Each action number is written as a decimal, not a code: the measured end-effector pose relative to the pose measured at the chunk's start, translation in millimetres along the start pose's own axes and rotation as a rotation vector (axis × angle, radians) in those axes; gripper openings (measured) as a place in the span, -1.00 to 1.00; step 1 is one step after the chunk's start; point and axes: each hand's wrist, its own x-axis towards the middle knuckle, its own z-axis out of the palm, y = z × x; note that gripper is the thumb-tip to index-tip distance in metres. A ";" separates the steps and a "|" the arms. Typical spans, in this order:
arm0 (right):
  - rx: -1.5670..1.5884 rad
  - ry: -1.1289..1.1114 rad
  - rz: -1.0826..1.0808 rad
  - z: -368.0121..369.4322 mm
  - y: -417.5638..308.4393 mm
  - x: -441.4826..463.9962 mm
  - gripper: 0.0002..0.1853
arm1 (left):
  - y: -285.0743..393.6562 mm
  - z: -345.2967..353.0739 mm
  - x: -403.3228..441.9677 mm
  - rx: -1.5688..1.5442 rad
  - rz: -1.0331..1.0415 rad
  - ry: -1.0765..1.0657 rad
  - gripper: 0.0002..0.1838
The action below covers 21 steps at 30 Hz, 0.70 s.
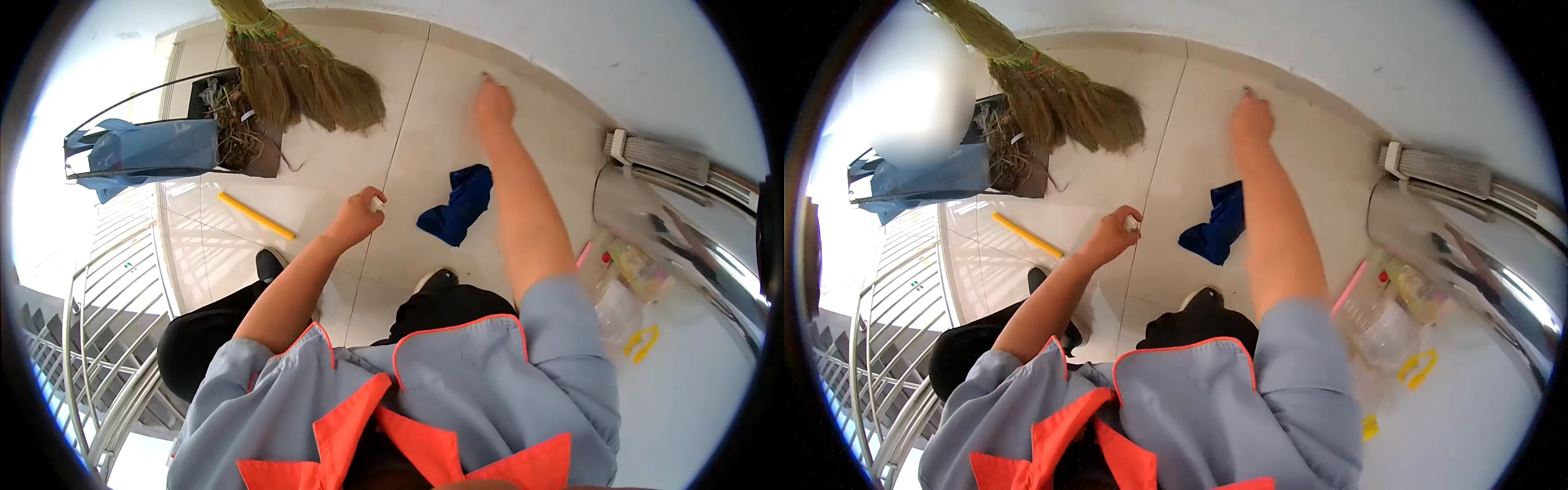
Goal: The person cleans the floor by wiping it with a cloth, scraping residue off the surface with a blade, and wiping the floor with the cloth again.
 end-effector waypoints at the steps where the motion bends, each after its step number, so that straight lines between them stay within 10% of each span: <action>1: 0.002 -0.005 0.001 -7.9 11.9 4.3 -0.66 | -2.0 -0.7 -0.1 -0.024 0.020 0.036 -0.72; 21: -0.024 -0.093 -0.099 -17.2 -7.2 -34.5 -0.61 | 16.7 5.6 0.2 -0.004 -0.027 -0.047 -0.71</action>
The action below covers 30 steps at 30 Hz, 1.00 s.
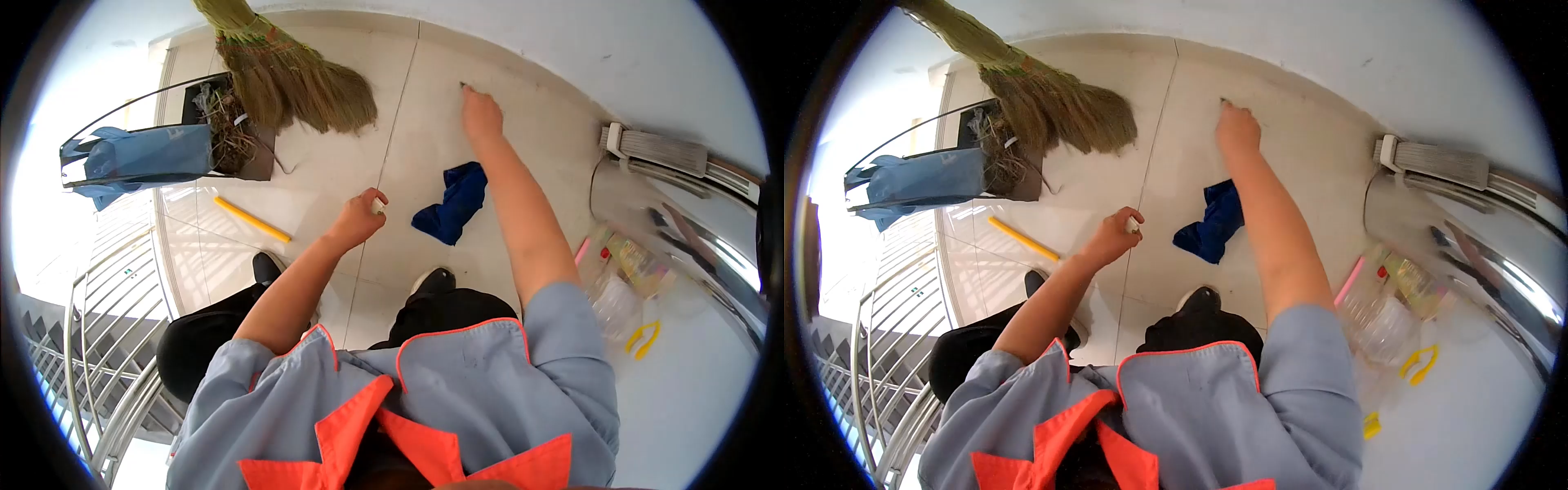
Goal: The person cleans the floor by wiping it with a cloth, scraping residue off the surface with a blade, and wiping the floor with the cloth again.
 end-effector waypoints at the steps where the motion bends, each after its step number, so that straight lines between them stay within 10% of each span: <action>1: -0.001 -0.013 0.005 -4.4 7.6 5.8 -0.61 | -3.6 2.4 -1.0 -0.021 0.016 0.003 -0.71; 9: 0.131 0.157 0.297 -21.3 95.7 49.5 -0.68 | -17.7 -4.4 -2.1 -0.010 -0.006 0.023 -0.73; 30: 0.141 0.016 -0.065 32.4 -28.8 31.8 -0.67 | 4.2 0.0 -2.5 -0.035 -0.041 -0.046 -0.72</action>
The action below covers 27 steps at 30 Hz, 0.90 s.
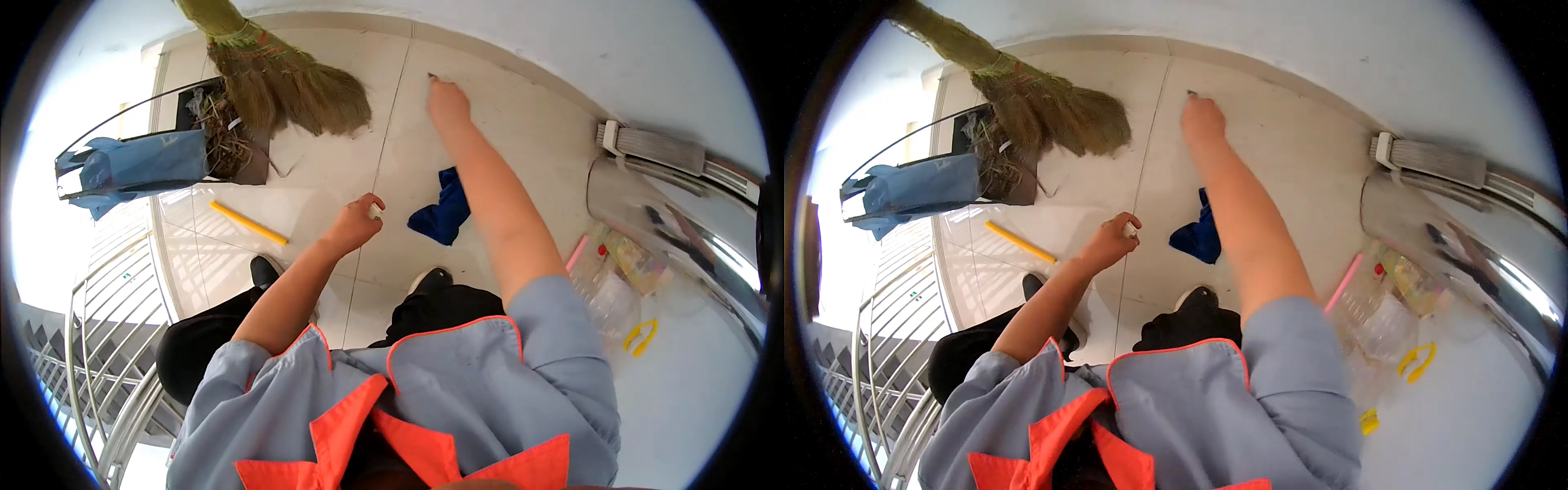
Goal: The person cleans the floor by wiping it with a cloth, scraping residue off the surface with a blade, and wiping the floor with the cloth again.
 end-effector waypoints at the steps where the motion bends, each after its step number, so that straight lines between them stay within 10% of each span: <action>1: -0.047 -0.058 0.034 -10.3 -11.9 -13.3 -0.67 | -0.2 0.0 1.6 0.000 0.012 0.001 -0.72; 11: -0.072 0.206 0.319 -77.9 176.8 8.1 -0.64 | -14.7 -1.7 -1.0 0.000 -0.039 -0.015 -0.71; 27: -0.300 -0.083 0.065 -56.4 82.6 -98.4 -0.66 | -11.2 10.7 6.8 0.021 0.063 0.004 -0.72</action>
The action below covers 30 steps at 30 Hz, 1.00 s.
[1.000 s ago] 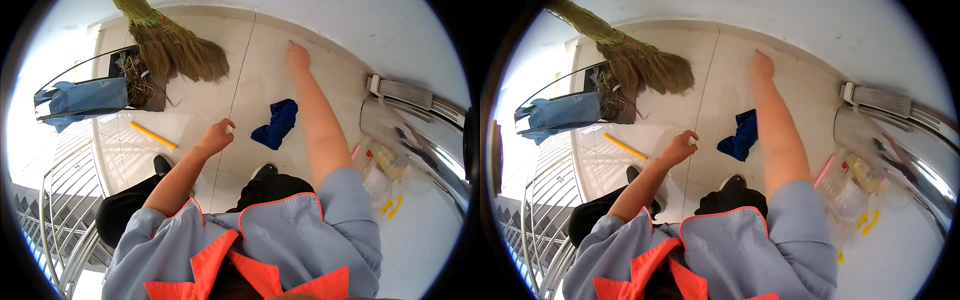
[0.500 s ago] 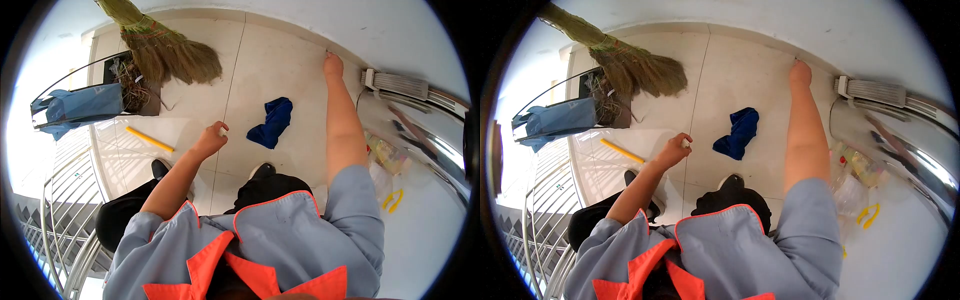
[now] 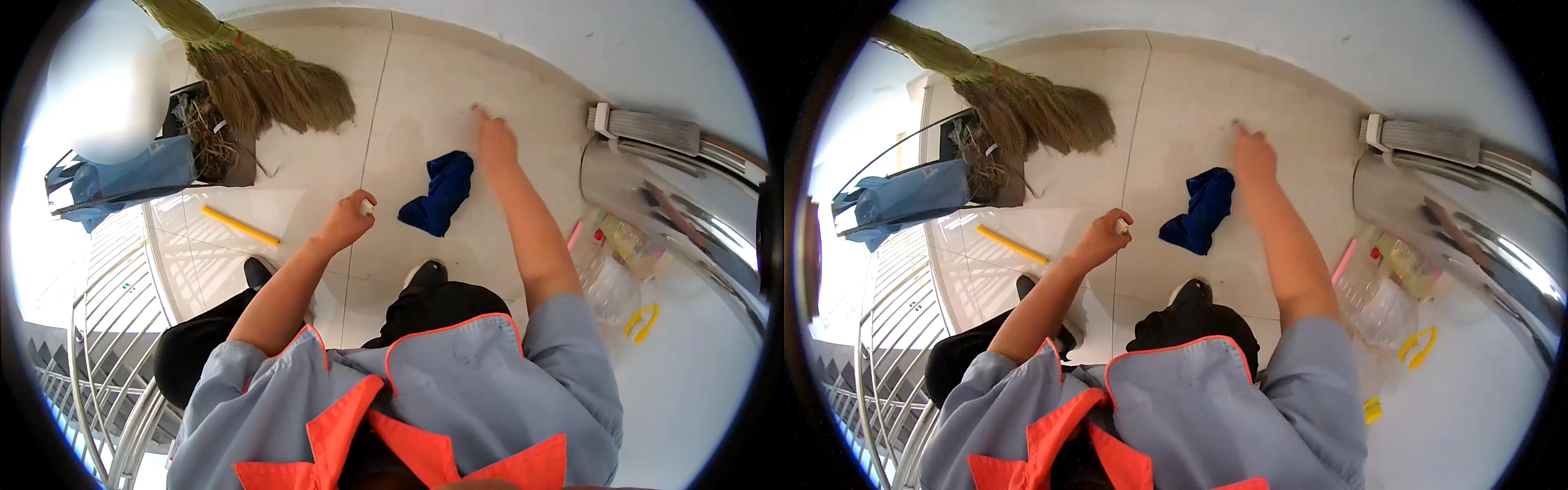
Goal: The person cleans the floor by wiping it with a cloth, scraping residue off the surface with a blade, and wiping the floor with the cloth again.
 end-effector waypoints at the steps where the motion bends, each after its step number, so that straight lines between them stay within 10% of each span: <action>1: 0.001 -0.005 0.003 -0.6 14.2 11.9 -0.66 | -1.0 0.9 -0.6 -0.005 -0.013 -0.008 -0.72; 30: 0.112 0.111 -0.087 41.1 -19.4 -12.8 -0.70 | 1.4 -4.7 -7.7 0.028 -0.006 0.008 -0.73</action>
